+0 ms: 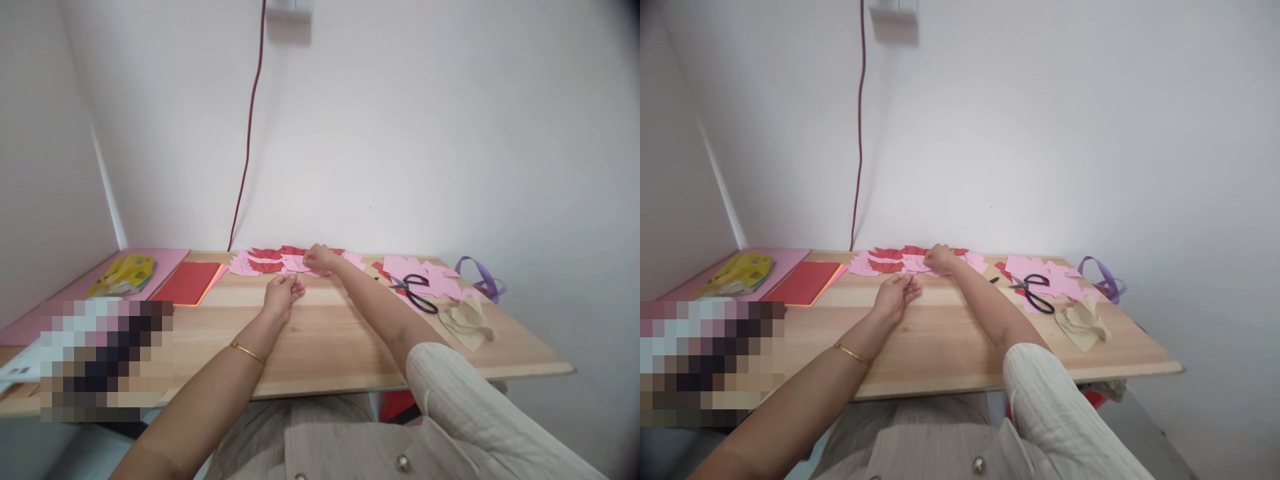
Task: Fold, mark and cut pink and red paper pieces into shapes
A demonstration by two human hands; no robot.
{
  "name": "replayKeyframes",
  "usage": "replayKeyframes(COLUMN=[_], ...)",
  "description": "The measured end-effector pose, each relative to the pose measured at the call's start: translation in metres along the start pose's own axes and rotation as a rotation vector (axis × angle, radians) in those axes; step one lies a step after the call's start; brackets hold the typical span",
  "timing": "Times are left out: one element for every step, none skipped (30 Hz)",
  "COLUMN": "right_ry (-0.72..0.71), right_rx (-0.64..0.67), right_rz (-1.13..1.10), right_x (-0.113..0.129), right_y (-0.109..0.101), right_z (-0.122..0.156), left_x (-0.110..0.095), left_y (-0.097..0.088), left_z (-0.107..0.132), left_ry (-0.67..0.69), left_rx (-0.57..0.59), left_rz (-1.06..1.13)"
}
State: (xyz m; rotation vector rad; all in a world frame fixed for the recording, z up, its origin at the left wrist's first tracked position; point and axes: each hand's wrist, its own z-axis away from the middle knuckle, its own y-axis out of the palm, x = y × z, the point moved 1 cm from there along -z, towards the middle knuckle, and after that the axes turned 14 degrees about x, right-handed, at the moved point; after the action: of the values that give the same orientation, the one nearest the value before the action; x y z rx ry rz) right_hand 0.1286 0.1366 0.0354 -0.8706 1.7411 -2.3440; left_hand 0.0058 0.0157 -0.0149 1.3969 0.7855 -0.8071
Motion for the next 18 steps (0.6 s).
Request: replayKeyframes(right_ry=[0.022, 0.034, 0.041, 0.044, 0.048, 0.052, 0.055, 0.057, 0.059, 0.060, 0.062, 0.064, 0.065, 0.065, 0.063, 0.058, 0.051, 0.039], right_rx=[0.000, -0.007, -0.013, -0.019, -0.024, -0.028, -0.033, -0.039, -0.046, -0.055, -0.065, -0.075, -0.084, -0.094, -0.106, -0.119, -0.134, -0.148], right_rz=[0.020, 0.032, 0.039, 0.041, 0.042, 0.045, 0.047, 0.050, 0.051, 0.051, 0.050, 0.048, 0.043, 0.032, 0.016, -0.004, -0.026, -0.045], right_x=[0.000, 0.000, -0.001, -0.001, -0.001, -0.002, -0.002, -0.002, -0.002, -0.002, -0.002, -0.002, -0.002, -0.002, -0.002, -0.003, -0.003, -0.004], right_y=[0.001, 0.002, 0.002, 0.003, 0.004, 0.004, 0.005, 0.006, 0.007, 0.008, 0.009, 0.010, 0.011, 0.011, 0.011, 0.009, 0.007, 0.005], right_z=[0.000, 0.001, 0.001, 0.001, 0.001, 0.001, 0.000, 0.000, -0.001, -0.002, -0.002, -0.002, -0.002, -0.002, -0.002, -0.001, 0.000, 0.002], left_x=[0.001, 0.001, 0.002, 0.003, 0.004, 0.004, 0.005, 0.005, 0.005, 0.005, 0.005, 0.005, 0.005, 0.004, 0.004, 0.004, 0.005, 0.005], left_y=[0.000, 0.000, 0.000, 0.000, 0.000, 0.001, 0.001, 0.001, 0.001, 0.002, 0.002, 0.002, 0.002, 0.003, 0.003, 0.003, 0.003, 0.003], left_z=[0.000, 0.000, -0.001, -0.001, -0.001, -0.001, -0.001, -0.001, 0.000, 0.000, 0.000, 0.000, 0.000, 0.000, -0.001, -0.001, -0.002, -0.002], left_ry=[-0.006, -0.013, -0.021, -0.029, -0.037, -0.045, -0.050, -0.053, -0.055, -0.056, -0.055, -0.056, -0.057, -0.059, -0.063, -0.066, -0.068, -0.069], left_rx=[0.008, 0.019, 0.032, 0.045, 0.058, 0.070, 0.078, 0.083, 0.086, 0.087, 0.088, 0.086, 0.083, 0.080, 0.074, 0.069, 0.066, 0.064], left_rz=[-0.005, -0.011, -0.021, -0.033, -0.046, -0.058, -0.068, -0.076, -0.080, -0.082, -0.084, -0.086, -0.088, -0.091, -0.094, -0.099, -0.105, -0.111])
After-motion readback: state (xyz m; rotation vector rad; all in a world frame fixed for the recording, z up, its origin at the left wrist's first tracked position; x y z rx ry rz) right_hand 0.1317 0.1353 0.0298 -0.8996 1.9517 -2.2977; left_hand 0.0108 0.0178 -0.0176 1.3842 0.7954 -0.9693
